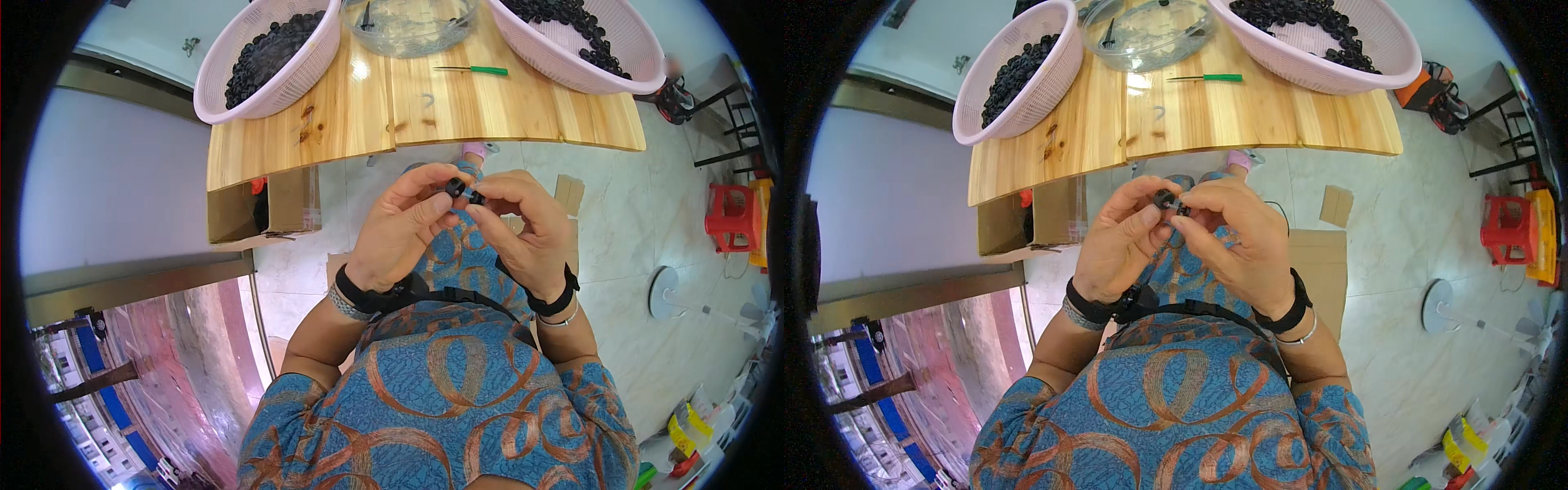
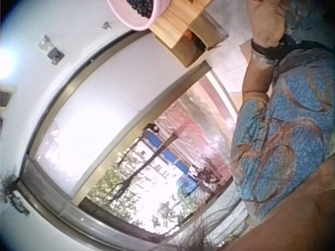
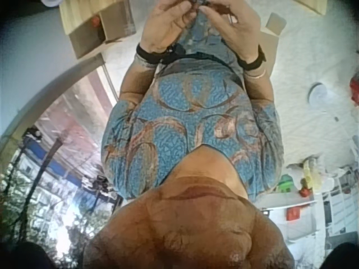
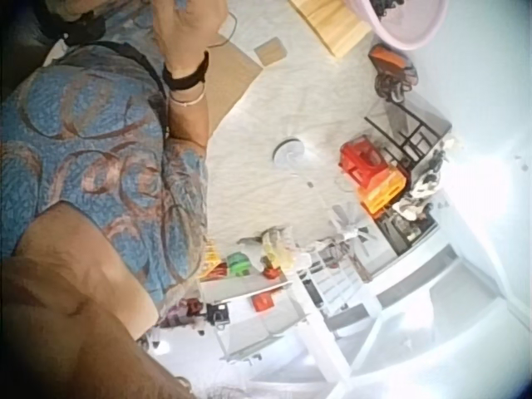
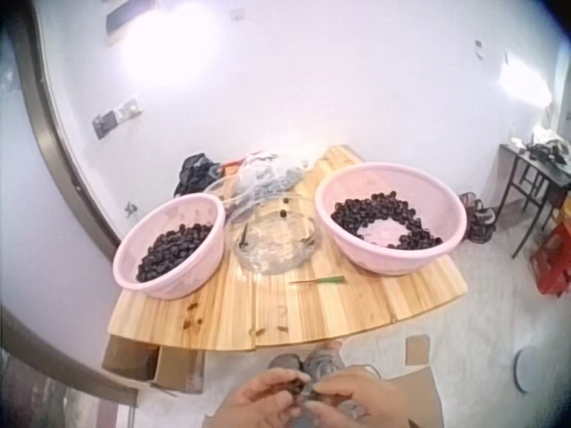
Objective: The recorder is inspecting and sorting small black plastic shoe components at a table.
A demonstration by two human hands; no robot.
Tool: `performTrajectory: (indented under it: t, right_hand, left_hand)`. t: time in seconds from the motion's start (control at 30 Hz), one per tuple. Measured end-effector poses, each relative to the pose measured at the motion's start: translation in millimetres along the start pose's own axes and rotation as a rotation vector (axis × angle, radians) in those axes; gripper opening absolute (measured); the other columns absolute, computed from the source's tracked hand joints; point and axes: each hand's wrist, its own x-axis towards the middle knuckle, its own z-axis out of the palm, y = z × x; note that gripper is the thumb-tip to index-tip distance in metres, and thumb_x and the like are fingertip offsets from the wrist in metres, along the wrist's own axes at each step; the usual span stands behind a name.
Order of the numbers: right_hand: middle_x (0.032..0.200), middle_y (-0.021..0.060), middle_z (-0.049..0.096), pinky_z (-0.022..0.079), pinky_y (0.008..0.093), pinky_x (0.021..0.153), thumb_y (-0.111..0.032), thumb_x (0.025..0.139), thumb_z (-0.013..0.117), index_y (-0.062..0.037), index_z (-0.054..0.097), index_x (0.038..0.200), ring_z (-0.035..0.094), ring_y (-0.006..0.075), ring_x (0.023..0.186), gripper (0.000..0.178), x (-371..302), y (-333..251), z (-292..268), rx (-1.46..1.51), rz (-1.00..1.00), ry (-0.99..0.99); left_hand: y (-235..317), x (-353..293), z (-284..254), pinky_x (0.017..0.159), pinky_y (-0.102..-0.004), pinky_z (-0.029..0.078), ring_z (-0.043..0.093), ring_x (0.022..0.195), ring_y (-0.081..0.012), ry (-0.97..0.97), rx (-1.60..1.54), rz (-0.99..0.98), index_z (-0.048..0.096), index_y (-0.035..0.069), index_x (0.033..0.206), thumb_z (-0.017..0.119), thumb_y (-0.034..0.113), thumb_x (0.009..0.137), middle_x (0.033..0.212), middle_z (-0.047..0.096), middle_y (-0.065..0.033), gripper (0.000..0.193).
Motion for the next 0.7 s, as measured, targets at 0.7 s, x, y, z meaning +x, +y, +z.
performTrajectory:
  t: [0.7]
  right_hand:
    - [0.076, 0.0089, 0.06, 0.049, 0.0253, 0.053, -0.004, 0.073, 0.065, 0.0, 0.058, 0.087, 0.062, 0.0174, 0.061, 0.016, 5.6, -6.5, 6.8, -0.235, 0.05, 0.016]
  left_hand:
    - [-3.9, 5.9, -1.1, 0.086, -0.0232, 0.049, 0.055, 0.102, -0.0143, 0.108, -0.15, -0.074, 0.052, 0.005, 0.114, 0.048, 0.002, 0.089, 0.115, 0.055, -0.0097, 0.025]
